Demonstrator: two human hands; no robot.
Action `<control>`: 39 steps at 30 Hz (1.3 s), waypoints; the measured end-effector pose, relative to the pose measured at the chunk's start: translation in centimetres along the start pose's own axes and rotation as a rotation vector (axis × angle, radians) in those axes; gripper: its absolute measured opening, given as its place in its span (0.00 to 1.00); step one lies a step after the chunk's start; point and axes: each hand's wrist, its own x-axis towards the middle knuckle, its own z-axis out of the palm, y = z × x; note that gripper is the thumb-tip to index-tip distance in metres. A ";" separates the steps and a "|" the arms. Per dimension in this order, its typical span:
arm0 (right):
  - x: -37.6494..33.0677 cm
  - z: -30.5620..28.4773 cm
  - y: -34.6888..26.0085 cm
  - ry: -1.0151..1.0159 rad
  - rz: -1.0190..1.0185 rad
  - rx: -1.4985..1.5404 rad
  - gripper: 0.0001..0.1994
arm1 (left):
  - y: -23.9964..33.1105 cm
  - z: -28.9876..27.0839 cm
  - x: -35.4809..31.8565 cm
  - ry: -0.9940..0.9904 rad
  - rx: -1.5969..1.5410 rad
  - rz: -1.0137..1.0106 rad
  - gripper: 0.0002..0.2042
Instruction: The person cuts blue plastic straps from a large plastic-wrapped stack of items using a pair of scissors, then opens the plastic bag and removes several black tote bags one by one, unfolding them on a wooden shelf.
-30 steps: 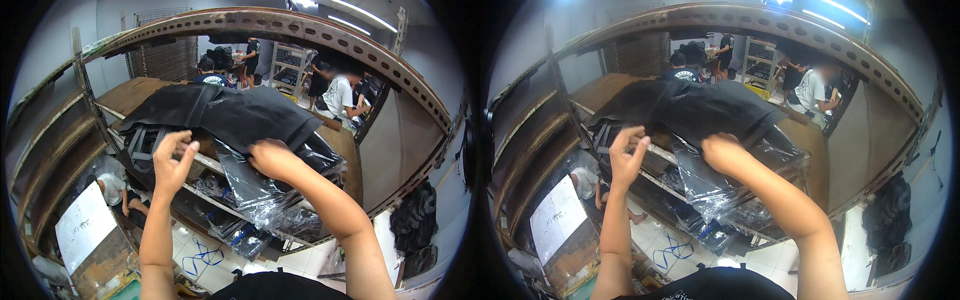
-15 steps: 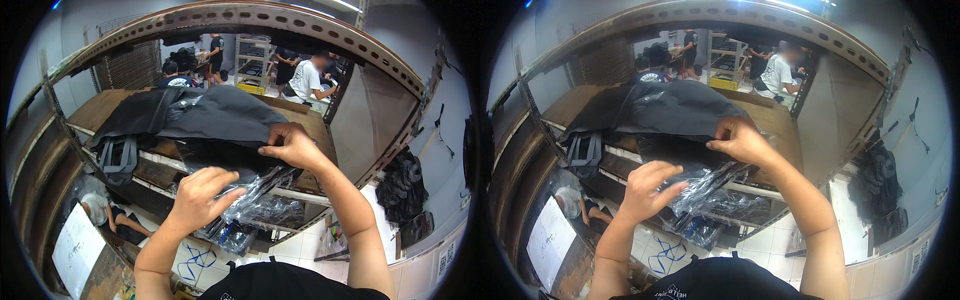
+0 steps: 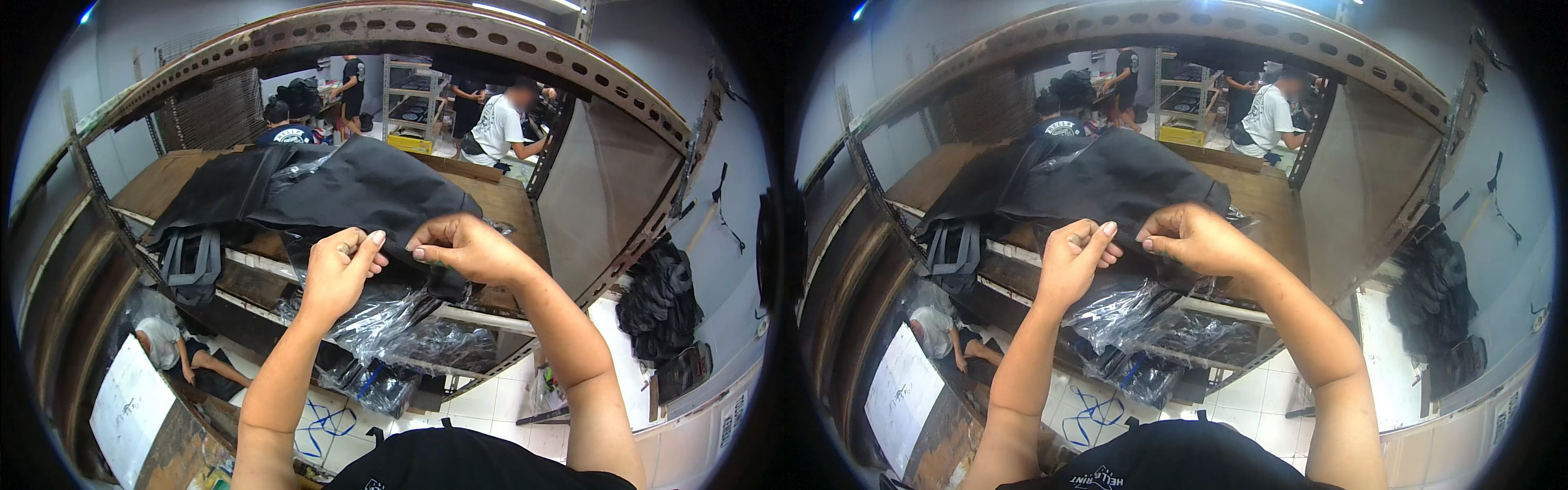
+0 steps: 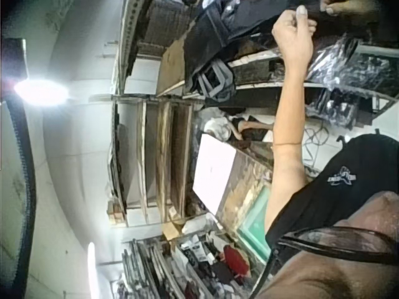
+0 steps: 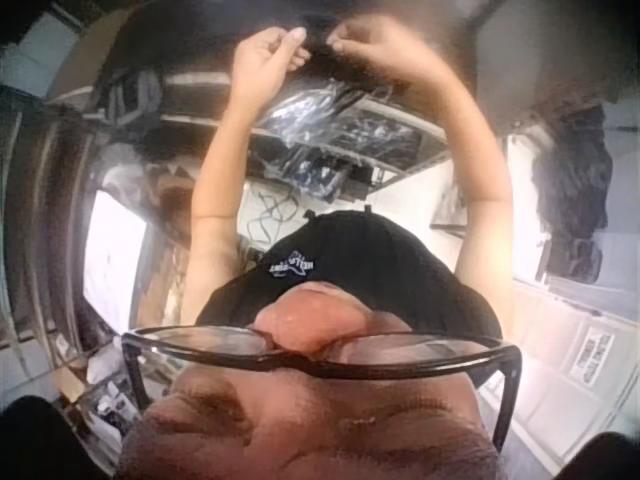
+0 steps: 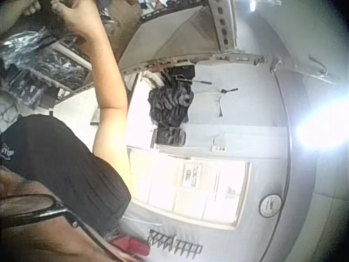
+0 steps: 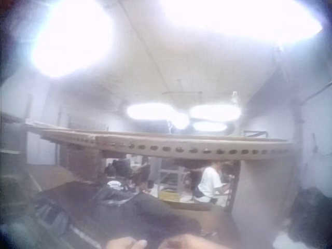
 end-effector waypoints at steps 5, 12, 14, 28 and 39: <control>0.5 -1.1 -0.3 -0.039 0.083 0.038 0.20 | -0.2 0.2 -0.2 -0.004 0.033 0.069 0.16; 1.1 -0.7 -0.1 0.039 0.049 0.124 0.18 | 0.4 0.0 -0.5 0.019 0.011 0.094 0.16; 1.3 -0.7 0.3 0.083 0.072 0.164 0.16 | 0.5 0.1 -0.5 0.018 -0.009 0.096 0.16; 1.7 -0.4 0.9 0.076 0.069 0.199 0.12 | 0.2 0.6 -0.5 -0.031 -0.096 0.067 0.16; 1.7 0.8 0.8 0.074 0.021 0.215 0.13 | -1.0 0.2 0.0 -0.116 -0.239 0.044 0.14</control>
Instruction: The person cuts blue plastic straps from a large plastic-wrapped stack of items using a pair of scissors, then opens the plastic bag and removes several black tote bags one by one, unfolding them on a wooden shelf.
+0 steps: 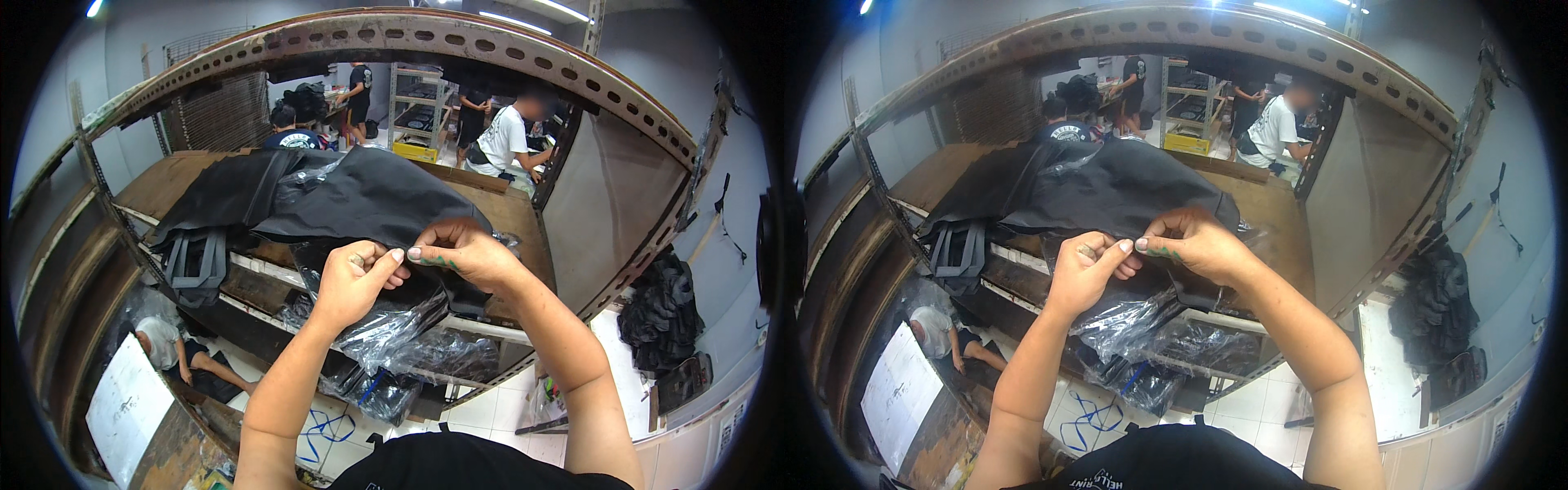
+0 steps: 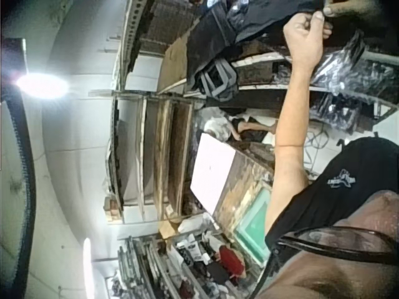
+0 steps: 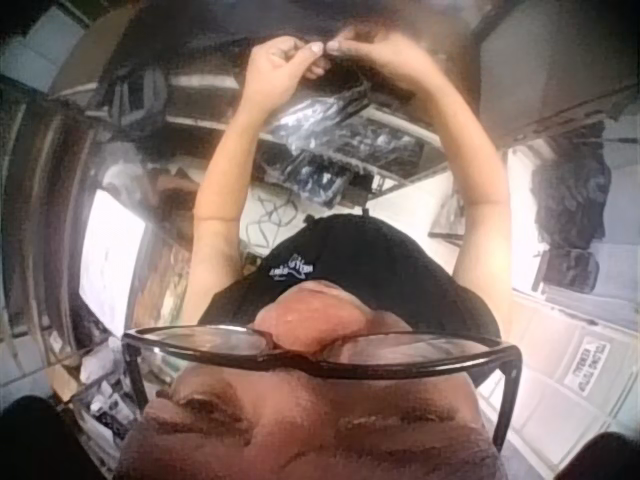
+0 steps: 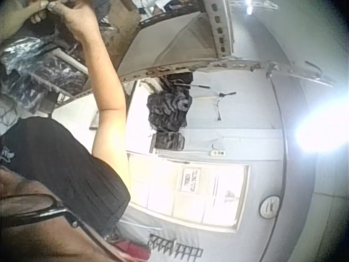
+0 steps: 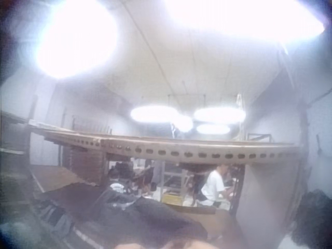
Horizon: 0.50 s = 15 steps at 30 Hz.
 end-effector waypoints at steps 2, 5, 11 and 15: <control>-0.1 0.0 0.1 0.017 0.023 0.010 0.12 | 0.2 0.0 0.1 0.000 0.002 -0.015 0.14; -0.2 0.1 0.0 0.008 0.067 0.072 0.11 | 0.5 0.0 0.2 0.015 0.002 -0.051 0.14; -0.1 0.5 -0.3 0.061 0.208 0.187 0.10 | -0.2 0.0 0.0 0.028 -0.055 0.010 0.14; 0.6 0.9 -0.9 0.288 0.171 0.325 0.07 | 0.1 -1.3 -0.8 0.033 0.299 0.040 0.15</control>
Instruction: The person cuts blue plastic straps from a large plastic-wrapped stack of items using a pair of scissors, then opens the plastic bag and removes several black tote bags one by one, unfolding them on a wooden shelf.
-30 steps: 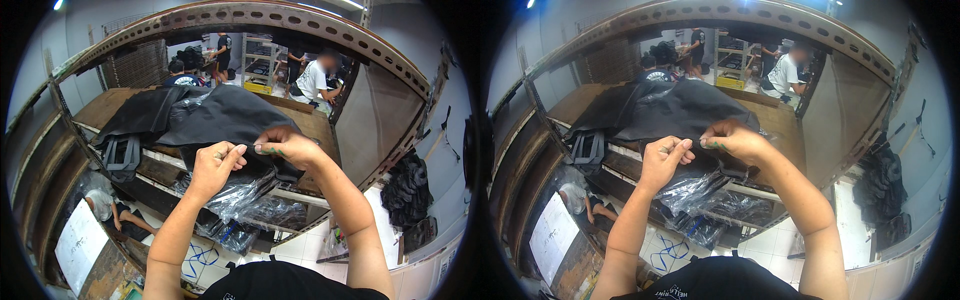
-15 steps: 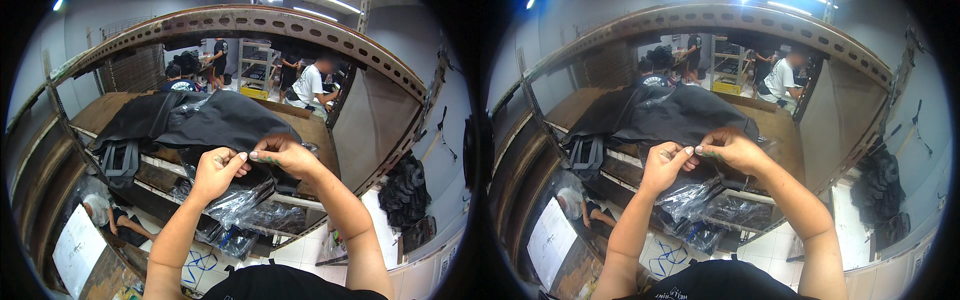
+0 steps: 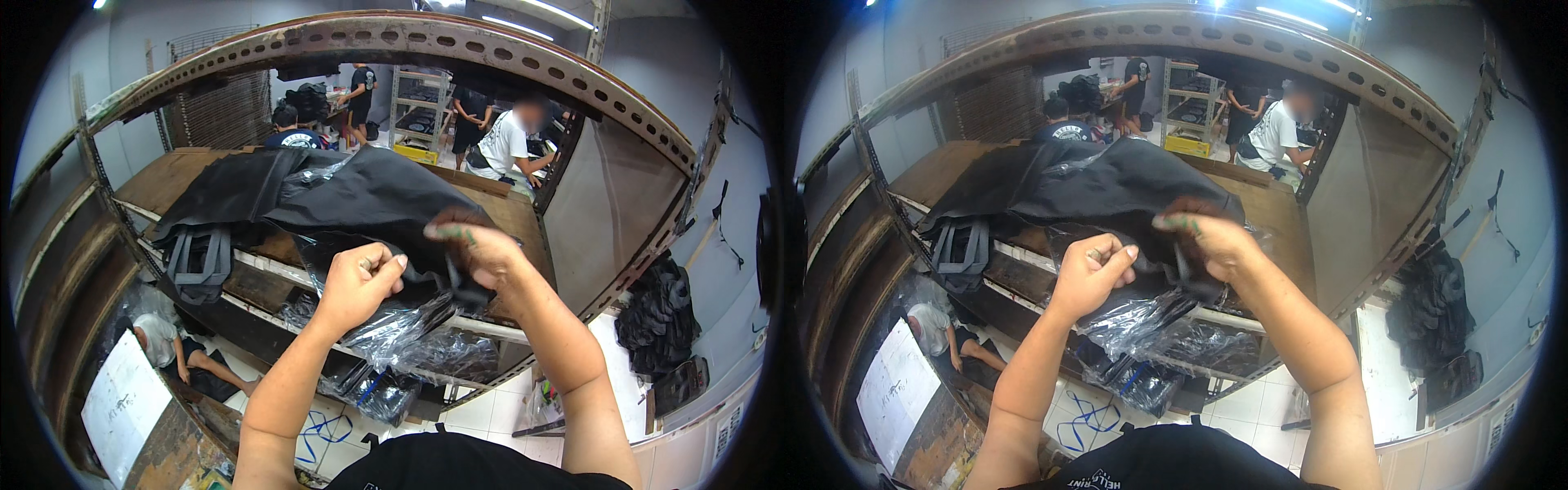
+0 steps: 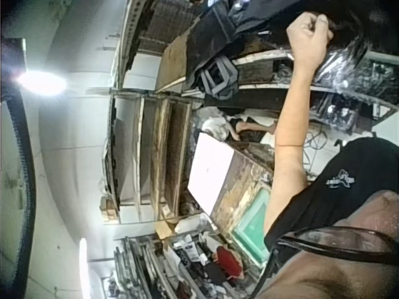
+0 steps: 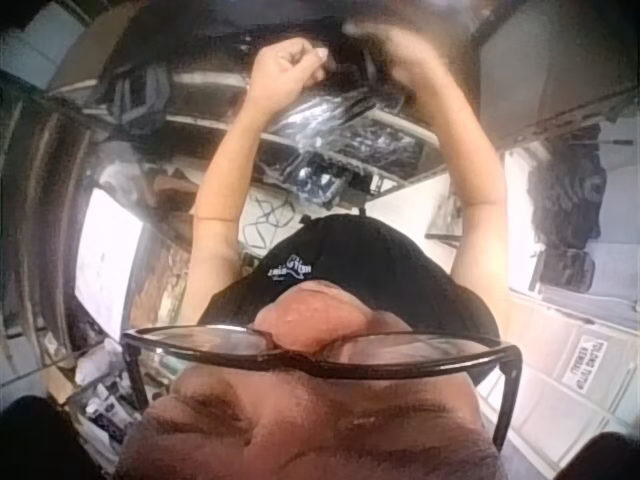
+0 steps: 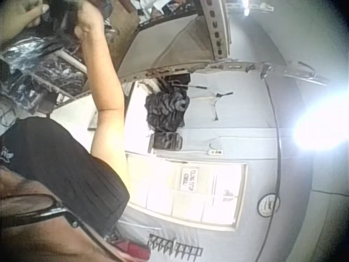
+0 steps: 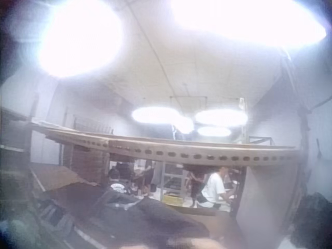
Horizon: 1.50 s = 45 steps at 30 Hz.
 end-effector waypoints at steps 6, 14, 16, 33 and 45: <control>1.2 -2.1 -5.0 0.289 -0.455 -0.308 0.05 | 2.7 -1.2 -3.0 0.104 0.645 0.071 0.14; 0.2 -2.1 -4.7 0.157 -0.564 -0.418 0.04 | 4.9 -0.2 1.1 -0.068 0.667 0.514 0.20; 0.3 -2.0 -4.1 0.146 -0.591 -0.468 0.05 | 3.8 -0.6 5.4 -0.321 0.941 0.213 0.29; 4.2 -4.9 -1.4 -0.029 -0.364 -1.022 0.29 | -9.5 -1.2 10.1 -0.148 0.911 0.263 0.20; 8.3 -6.6 2.7 -0.124 -0.168 -1.439 0.32 | 4.9 -12.0 -9.1 -0.420 0.829 0.178 0.09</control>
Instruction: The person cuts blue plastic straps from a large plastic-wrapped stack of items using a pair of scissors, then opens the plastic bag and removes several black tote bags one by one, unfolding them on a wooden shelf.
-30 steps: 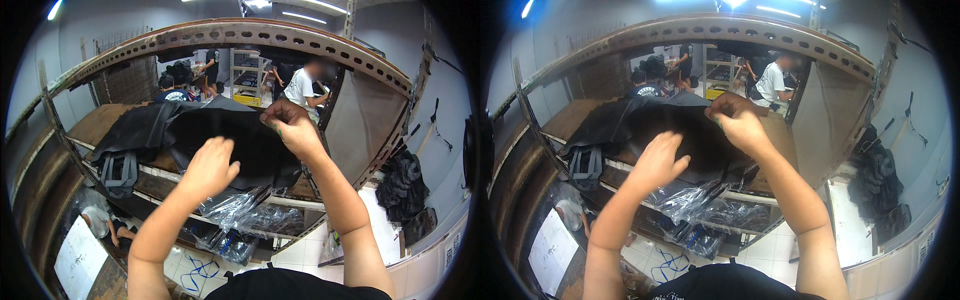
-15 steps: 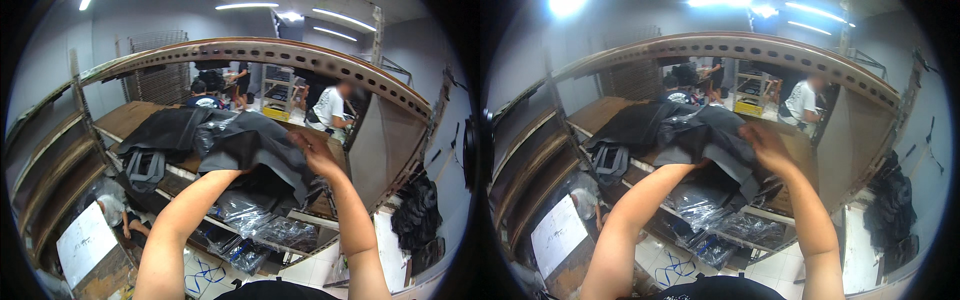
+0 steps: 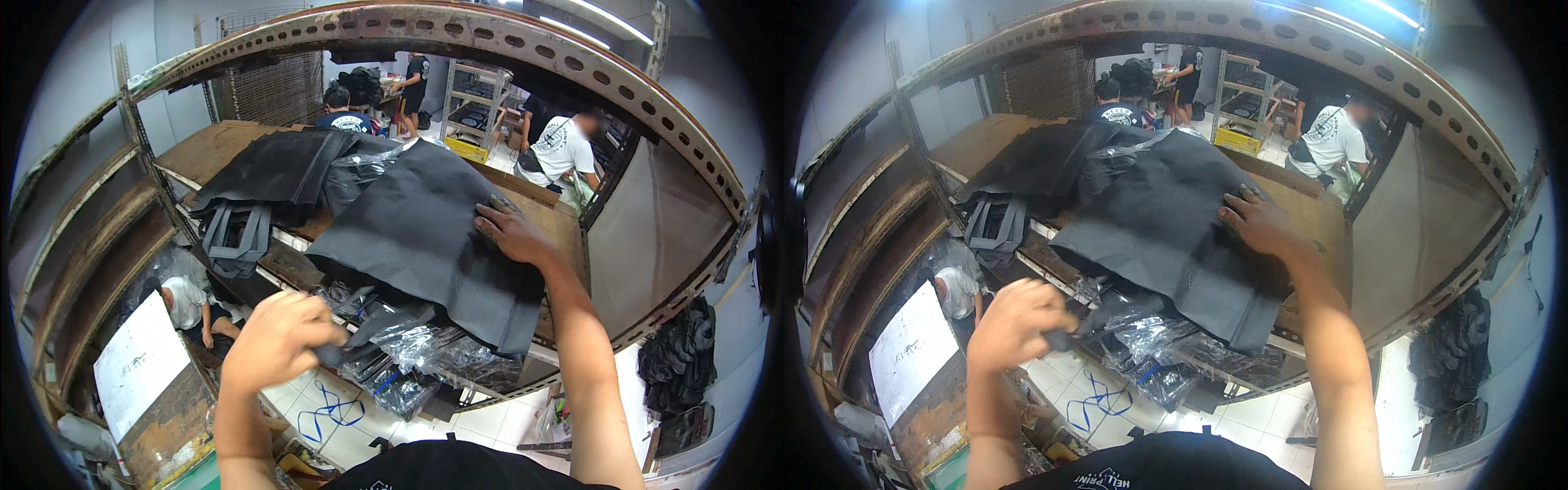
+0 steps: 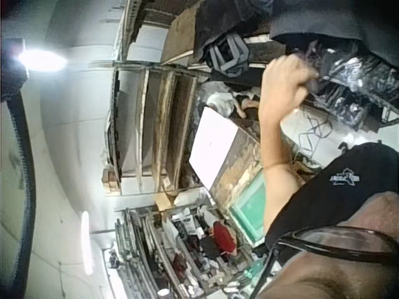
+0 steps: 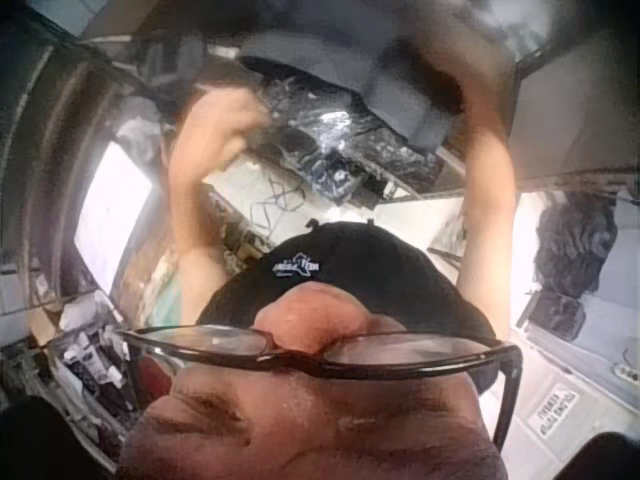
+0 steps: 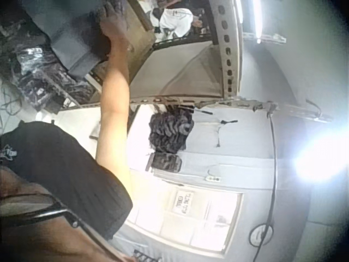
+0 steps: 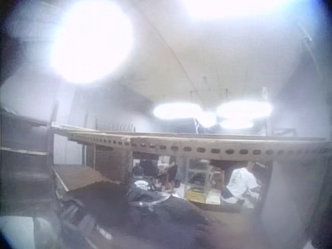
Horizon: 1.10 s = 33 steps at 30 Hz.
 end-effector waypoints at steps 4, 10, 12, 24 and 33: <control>-0.5 -0.9 -2.3 -0.028 -0.034 -0.066 0.35 | 2.6 2.8 -5.2 0.328 -0.144 -0.081 0.17; -1.7 0.2 -4.5 0.015 -0.070 -0.165 0.36 | -5.5 12.4 -5.6 1.136 -1.310 -0.479 0.47; -3.1 -0.3 -7.0 -0.022 -0.107 -0.168 0.35 | -7.5 13.3 -3.7 0.863 -1.483 -0.626 0.47; -10.3 -2.2 -7.9 0.550 -0.036 0.378 0.28 | -16.9 -5.1 8.1 0.909 -1.078 -0.718 0.34; -19.0 1.0 -4.0 0.593 0.099 0.524 0.22 | -46.1 -6.6 -5.2 1.107 -1.315 -0.755 0.09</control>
